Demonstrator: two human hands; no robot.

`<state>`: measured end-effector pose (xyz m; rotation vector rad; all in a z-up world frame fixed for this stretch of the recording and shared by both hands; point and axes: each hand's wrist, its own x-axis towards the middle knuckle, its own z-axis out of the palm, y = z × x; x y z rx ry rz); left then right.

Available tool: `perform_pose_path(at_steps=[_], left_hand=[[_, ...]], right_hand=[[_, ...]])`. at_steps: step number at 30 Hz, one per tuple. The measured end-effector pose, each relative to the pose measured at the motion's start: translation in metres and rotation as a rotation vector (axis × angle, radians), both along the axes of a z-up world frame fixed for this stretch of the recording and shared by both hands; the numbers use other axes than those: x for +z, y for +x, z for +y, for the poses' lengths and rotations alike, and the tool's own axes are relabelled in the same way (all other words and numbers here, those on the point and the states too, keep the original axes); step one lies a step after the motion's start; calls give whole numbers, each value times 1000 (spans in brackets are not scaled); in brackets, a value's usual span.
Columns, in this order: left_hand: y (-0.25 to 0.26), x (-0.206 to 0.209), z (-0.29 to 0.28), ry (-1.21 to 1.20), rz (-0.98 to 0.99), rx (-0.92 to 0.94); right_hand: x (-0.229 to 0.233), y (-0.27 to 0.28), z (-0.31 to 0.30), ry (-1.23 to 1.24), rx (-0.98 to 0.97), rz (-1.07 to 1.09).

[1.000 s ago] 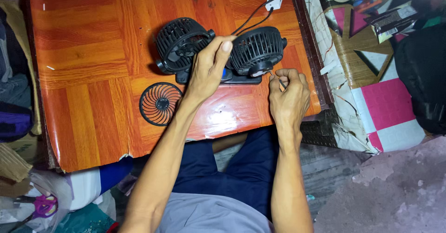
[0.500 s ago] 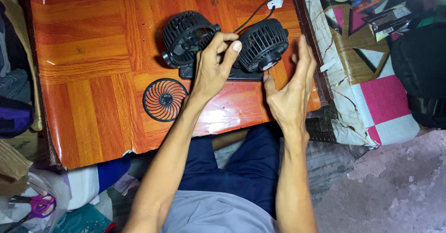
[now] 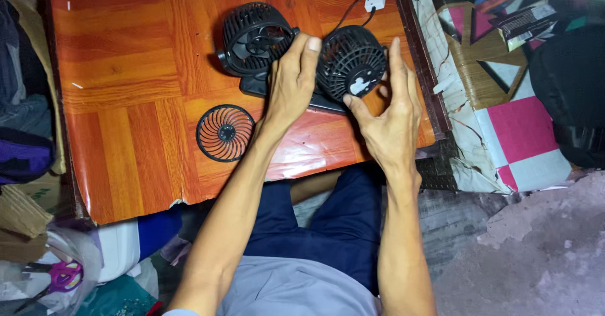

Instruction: The person uses a screwdriver to remove screws and detach the front and rear grilles from two small electric fans on a wooden table. The removed grilles are placed on the table, and the fan bodies remain partially disassembled.

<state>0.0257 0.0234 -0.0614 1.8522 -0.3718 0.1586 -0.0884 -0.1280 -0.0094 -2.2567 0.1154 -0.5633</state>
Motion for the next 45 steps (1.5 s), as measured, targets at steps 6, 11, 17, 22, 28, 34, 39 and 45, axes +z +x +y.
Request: perform_pose_path(at_steps=[6, 11, 17, 22, 28, 34, 39, 45], left_hand=[[-4, 13, 10, -83, -65, -202], [-7, 26, 5, -75, 15, -219], [7, 28, -5, 107, 0, -72], [13, 40, -3, 191, 129, -106], [-18, 65, 4, 292, -300, -86], [-28, 73, -1, 441, -427, -298], [-14, 63, 7, 373, -162, -367], [3, 52, 8, 221, -58, -402]], right_hand=[[-10, -1, -7, 144, 49, -21], [-22, -2, -9, 305, 143, 4], [-22, -1, -9, 331, 163, 25], [-28, -2, -9, 361, 110, 62], [-31, 0, -8, 379, 90, -5], [-31, -2, -6, 358, 52, -8], [-36, -7, -12, 364, -69, -44], [-36, -7, -8, 334, -177, 19]])
